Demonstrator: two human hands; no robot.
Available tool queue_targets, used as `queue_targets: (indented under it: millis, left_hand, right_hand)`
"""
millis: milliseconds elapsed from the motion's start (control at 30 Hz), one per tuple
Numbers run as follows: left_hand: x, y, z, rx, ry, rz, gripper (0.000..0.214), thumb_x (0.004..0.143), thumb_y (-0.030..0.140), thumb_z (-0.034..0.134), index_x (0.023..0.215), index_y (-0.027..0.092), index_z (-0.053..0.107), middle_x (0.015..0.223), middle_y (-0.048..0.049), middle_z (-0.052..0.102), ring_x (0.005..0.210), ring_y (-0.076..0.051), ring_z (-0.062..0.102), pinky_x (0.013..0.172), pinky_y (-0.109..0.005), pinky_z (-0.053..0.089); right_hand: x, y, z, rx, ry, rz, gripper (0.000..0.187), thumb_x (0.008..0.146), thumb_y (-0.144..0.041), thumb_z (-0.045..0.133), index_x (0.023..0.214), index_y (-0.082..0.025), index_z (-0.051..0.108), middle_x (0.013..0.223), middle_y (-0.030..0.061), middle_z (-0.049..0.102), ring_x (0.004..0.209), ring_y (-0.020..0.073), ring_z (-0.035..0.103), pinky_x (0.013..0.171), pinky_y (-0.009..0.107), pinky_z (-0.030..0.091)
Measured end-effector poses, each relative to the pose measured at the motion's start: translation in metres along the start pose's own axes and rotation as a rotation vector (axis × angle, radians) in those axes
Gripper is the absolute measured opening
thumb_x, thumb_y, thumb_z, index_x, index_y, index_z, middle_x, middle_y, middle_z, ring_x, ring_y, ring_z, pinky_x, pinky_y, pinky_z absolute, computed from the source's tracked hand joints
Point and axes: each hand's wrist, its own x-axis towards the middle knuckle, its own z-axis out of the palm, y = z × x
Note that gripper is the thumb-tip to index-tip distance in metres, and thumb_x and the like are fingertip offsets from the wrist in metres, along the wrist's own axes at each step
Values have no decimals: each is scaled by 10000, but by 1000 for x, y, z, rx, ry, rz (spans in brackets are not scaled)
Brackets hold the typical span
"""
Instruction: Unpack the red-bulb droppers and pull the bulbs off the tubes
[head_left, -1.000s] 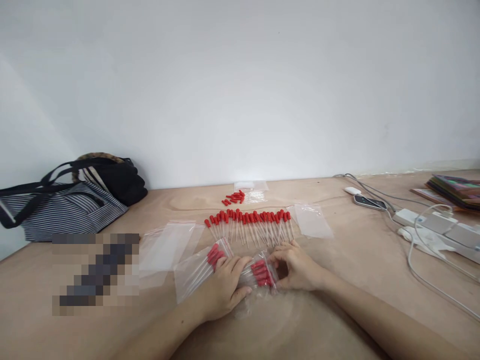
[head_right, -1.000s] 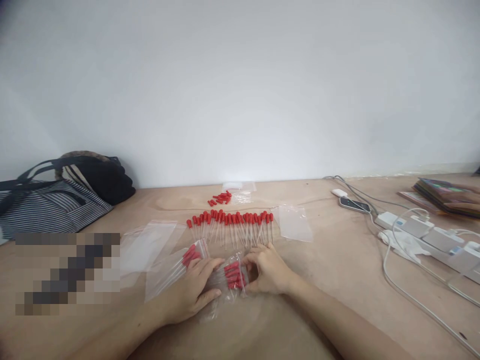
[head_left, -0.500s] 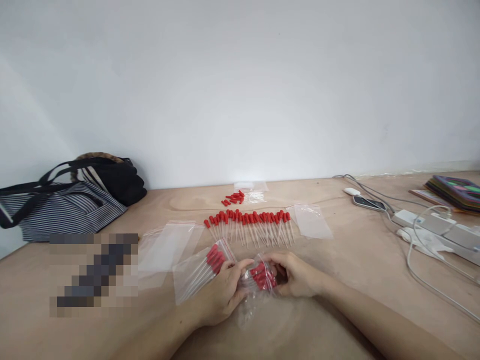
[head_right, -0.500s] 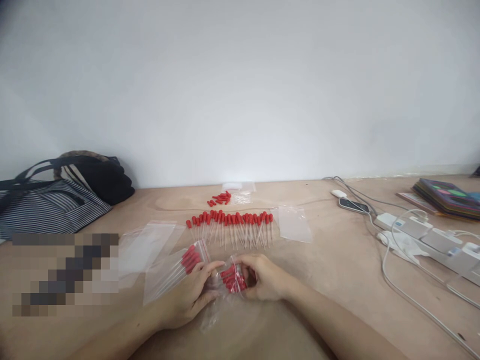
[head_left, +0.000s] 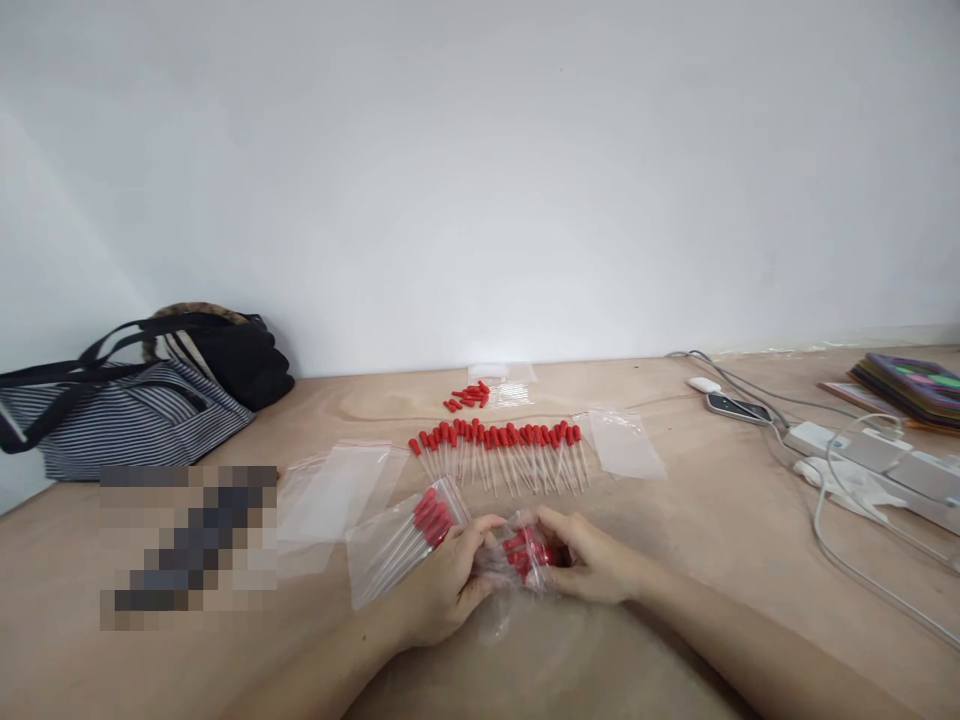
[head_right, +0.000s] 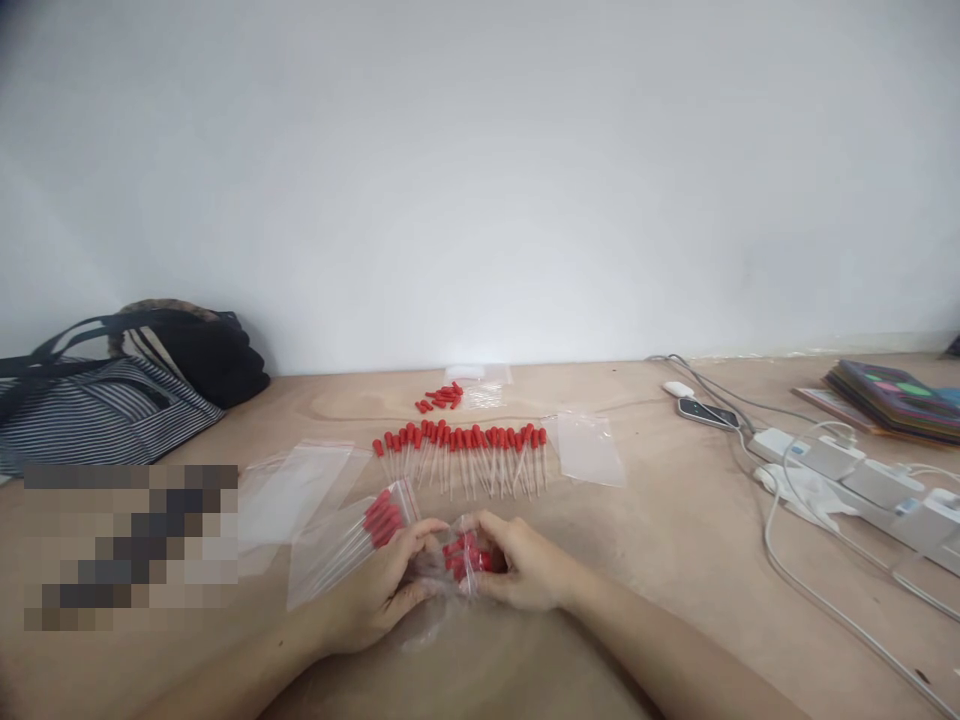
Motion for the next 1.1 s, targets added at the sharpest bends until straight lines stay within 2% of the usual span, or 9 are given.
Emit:
queue_targets:
  millis: [100,200,367,467,533,633,800,933,1100]
  left_hand:
    - [0,1,-1,-3,-10,-23,476,786,187,493,1218,214,294,1043,-60,516,973,-203,466,834,-352,389]
    - [0,1,-3,-17,-28,-51,573,750,264,578,1247,214,296,1059,-67,507,974,-219,465,832,-358,389]
    - [-1,1,-3,-29,-48,-76,612,731,280,600,1263,224,306,1043,-55,519,956,-217,469,841,-356,378]
    - [-2,1,-1,-26,-37,-68,558,732,267,584,1230,237,334,1052,-50,516,933,-207,478,829,-341,384]
    - [-2,1,-1,-27,-21,-57,490,736,268,575,1180,235,370,1041,-44,516,887,-191,491,795,-322,398]
    - [-1,1,-1,-22,-6,-20,385,733,266,580,1085,224,428,1002,-31,520,838,-174,495,747,-296,405]
    - [0,4,-2,-23,-7,-40,358,720,234,589,1044,209,439,954,-24,514,792,-157,491,721,-283,398]
    - [-1,6,-2,-33,-16,-72,368,718,223,589,1055,211,440,951,-21,510,780,-151,491,708,-277,395]
    - [-2,6,-2,-49,-6,-87,378,705,224,602,1052,217,454,918,-12,512,765,-148,490,698,-273,395]
  right_hand:
    - [4,5,7,226,46,93,293,703,-345,626,884,-186,460,727,-39,527,522,52,458,465,177,398]
    - [5,7,6,330,97,240,355,698,-440,615,885,-196,437,685,-53,527,414,34,424,352,159,371]
    - [0,9,-16,349,164,352,420,650,-493,642,851,-196,424,575,-74,544,316,32,419,275,130,276]
    - [-3,13,-26,429,244,414,425,628,-487,660,817,-190,423,551,-68,556,379,53,496,325,131,334]
    - [-2,16,-27,486,288,424,423,612,-467,679,806,-182,434,561,-62,565,408,52,510,347,129,346]
    - [2,18,-20,517,349,386,406,600,-456,689,751,-173,441,535,-64,551,377,33,460,323,122,291]
    - [10,17,-13,521,487,376,395,583,-460,687,683,-176,432,477,-79,515,330,18,378,300,129,217]
    - [11,21,-37,496,529,437,358,558,-405,700,687,-179,453,478,-81,513,335,22,379,305,139,199]
    - [10,34,-93,326,421,527,265,556,-336,682,658,-165,507,488,-69,512,350,10,354,324,146,194]
